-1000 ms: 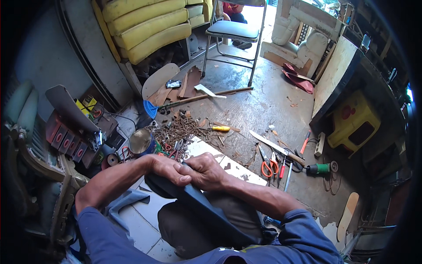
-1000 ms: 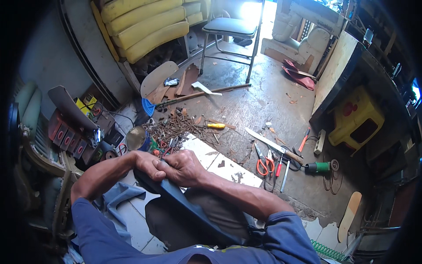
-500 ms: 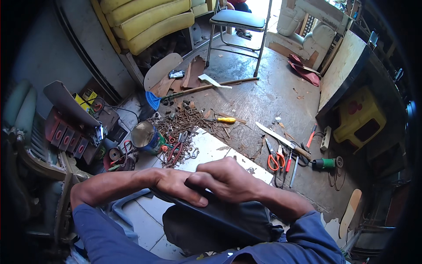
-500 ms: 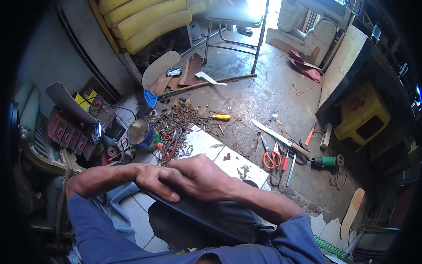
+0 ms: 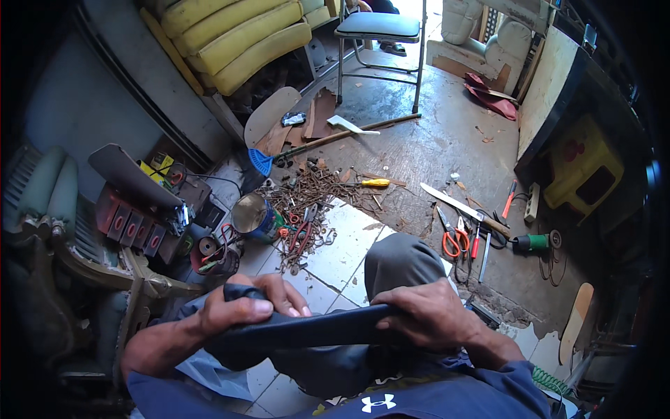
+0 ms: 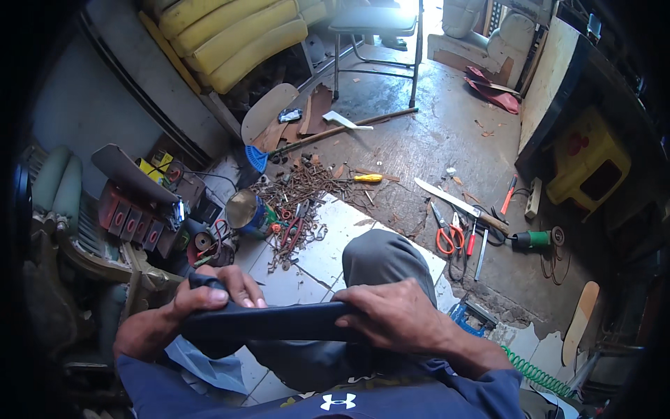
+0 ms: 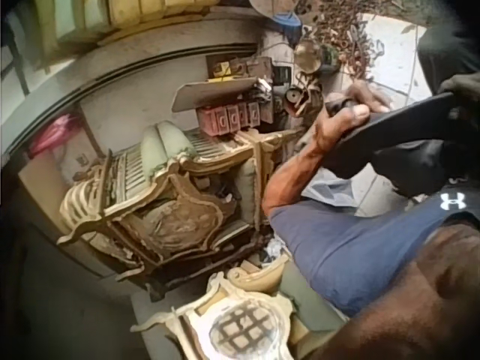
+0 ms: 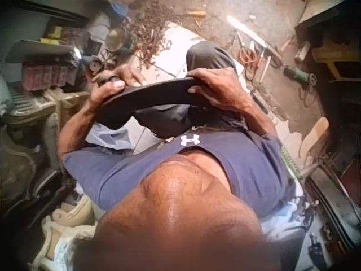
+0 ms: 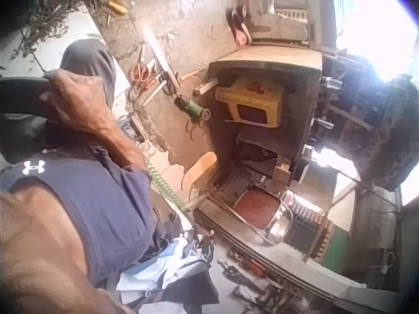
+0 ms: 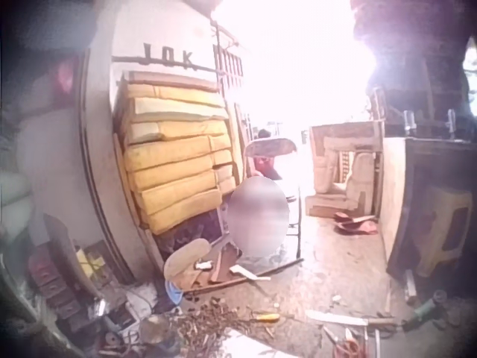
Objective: The person wraps black upholstery fabric around a wooden furniture component, pulling the material tight and securing it with a pneumatic staple gun along the edges.
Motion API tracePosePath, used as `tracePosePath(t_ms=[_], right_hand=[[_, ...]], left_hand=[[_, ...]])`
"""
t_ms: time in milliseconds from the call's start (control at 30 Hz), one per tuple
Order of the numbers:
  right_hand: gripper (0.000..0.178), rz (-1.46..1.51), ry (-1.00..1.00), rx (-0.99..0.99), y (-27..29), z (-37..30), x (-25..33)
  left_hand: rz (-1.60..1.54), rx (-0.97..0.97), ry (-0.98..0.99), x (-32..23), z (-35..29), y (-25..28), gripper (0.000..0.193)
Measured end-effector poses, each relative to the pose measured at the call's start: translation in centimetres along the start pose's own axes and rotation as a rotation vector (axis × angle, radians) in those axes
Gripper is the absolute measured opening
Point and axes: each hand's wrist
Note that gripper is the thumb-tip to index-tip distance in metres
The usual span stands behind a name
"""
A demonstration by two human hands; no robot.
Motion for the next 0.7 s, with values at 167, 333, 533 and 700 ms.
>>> tracePosePath(t_ms=[167, 333, 533, 700], right_hand=[[0.037, 0.016, 0.333, -0.183, -1.9, 8.4, -0.7], [0.054, -0.308, 0.005, -0.578, -8.4, 11.4, -0.6], [0.096, -0.323, -0.108, -0.262, -13.7, 6.4, 1.8], [0.114, -0.049, 0.094, -0.317, -15.1, 6.9, 8.0]], left_hand=[[-0.029, -0.484, -0.718, 0.9, -4.6, -6.7, 0.026], [-0.239, -0.904, -1.186, 5.1, -7.8, -6.4, 0.031], [-0.562, -0.817, -1.141, 12.2, -13.8, -4.5, 0.031], [-0.479, -0.918, -1.306, 8.8, -8.1, -11.0, 0.025]])
Point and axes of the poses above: each hand's wrist, its own z-axis towards the middle knuckle, its own y-axis out of the back of the hand, x = y × z, and after that the axes turned 14 degrees about -z, right-handed
